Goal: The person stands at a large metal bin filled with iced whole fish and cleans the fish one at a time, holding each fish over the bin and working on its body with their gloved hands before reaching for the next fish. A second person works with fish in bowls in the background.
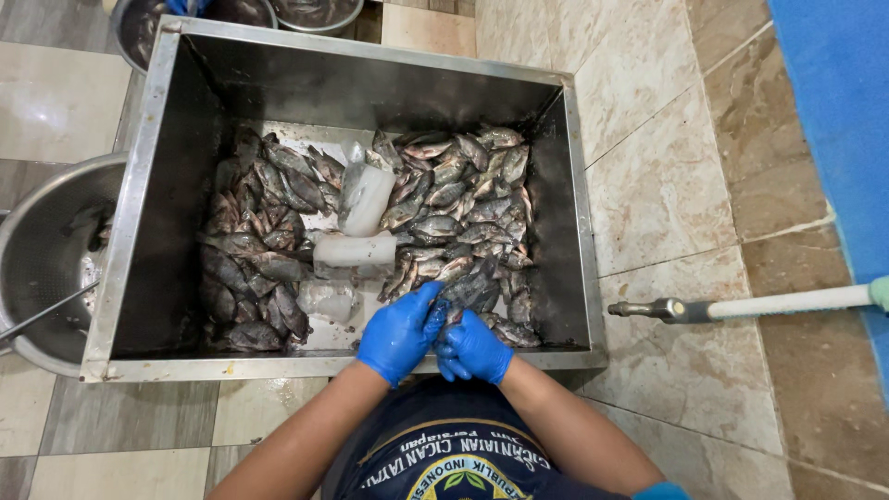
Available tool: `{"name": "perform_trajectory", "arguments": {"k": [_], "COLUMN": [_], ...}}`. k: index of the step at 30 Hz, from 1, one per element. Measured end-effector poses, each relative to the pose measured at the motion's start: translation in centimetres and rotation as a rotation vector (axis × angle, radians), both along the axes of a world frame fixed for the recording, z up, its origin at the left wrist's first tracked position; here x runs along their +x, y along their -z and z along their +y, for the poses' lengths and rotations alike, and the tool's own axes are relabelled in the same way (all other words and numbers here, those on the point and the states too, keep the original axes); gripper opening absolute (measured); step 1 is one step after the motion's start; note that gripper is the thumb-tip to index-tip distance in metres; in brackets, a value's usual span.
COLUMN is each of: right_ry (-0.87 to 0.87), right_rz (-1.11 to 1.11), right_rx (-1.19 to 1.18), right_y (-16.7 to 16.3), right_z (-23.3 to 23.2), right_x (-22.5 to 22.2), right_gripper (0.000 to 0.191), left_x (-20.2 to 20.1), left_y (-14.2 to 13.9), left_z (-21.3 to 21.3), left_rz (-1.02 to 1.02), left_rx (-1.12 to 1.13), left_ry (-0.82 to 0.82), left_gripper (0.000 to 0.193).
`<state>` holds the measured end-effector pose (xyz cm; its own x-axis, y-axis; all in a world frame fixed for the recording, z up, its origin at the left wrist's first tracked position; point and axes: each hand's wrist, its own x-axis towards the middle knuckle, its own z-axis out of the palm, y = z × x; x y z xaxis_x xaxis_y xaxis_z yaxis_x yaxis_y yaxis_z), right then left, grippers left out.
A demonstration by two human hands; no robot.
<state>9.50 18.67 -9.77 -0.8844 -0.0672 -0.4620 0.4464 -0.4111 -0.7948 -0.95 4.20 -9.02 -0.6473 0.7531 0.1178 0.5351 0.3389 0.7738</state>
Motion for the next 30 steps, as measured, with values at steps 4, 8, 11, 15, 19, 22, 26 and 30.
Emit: {"name": "perform_trajectory", "arguments": {"k": [4,8,11,15,19,22,26,30], "right_ry": [-0.037,-0.033,-0.039,-0.01,-0.063,-0.251,-0.228,-0.262], "right_rz": [0.031,0.021,0.082,-0.042,0.001,0.413,0.332,0.223], "right_rx": [0.034,-0.058,-0.303,-0.339,0.051,0.917,1.378,1.215], "right_y": [-1.9,-2.2,-1.5,0.2,2.9,4.9,6.2,5.2], "right_z": [-0.5,-0.7,-0.7,-0.7,0.3,1.5,0.9,0.0], "right_x": [0.0,0.4,0.6,0.9,0.7,-0.6,-1.5,-2.0], "right_gripper": [0.017,0.017,0.02,0.017,0.016,0.019,0.019,0.019], "left_x": [0.3,-1.1,-1.9,-1.9,-1.2,-1.3,-2.0,-2.1], "left_y": [-0.6,-0.2,0.2,0.3,-0.3,-0.8,-1.0,-1.7], "left_z": [-0.4,-1.0,-1.5,-1.3,-0.3,0.8,1.6,1.4], "left_rz": [-0.084,-0.099,-0.168,-0.201,-0.355,-0.363,-0.324,-0.347], "left_rx": [0.011,0.131,0.222,0.279,0.052,-0.316,-0.518,-0.574], "left_ry": [-0.004,0.184,0.242,0.236,0.024,-0.116,-0.103,-0.126], "left_gripper": [0.039,0.044,0.042,0.039,0.038,0.043,0.045,0.051]}}
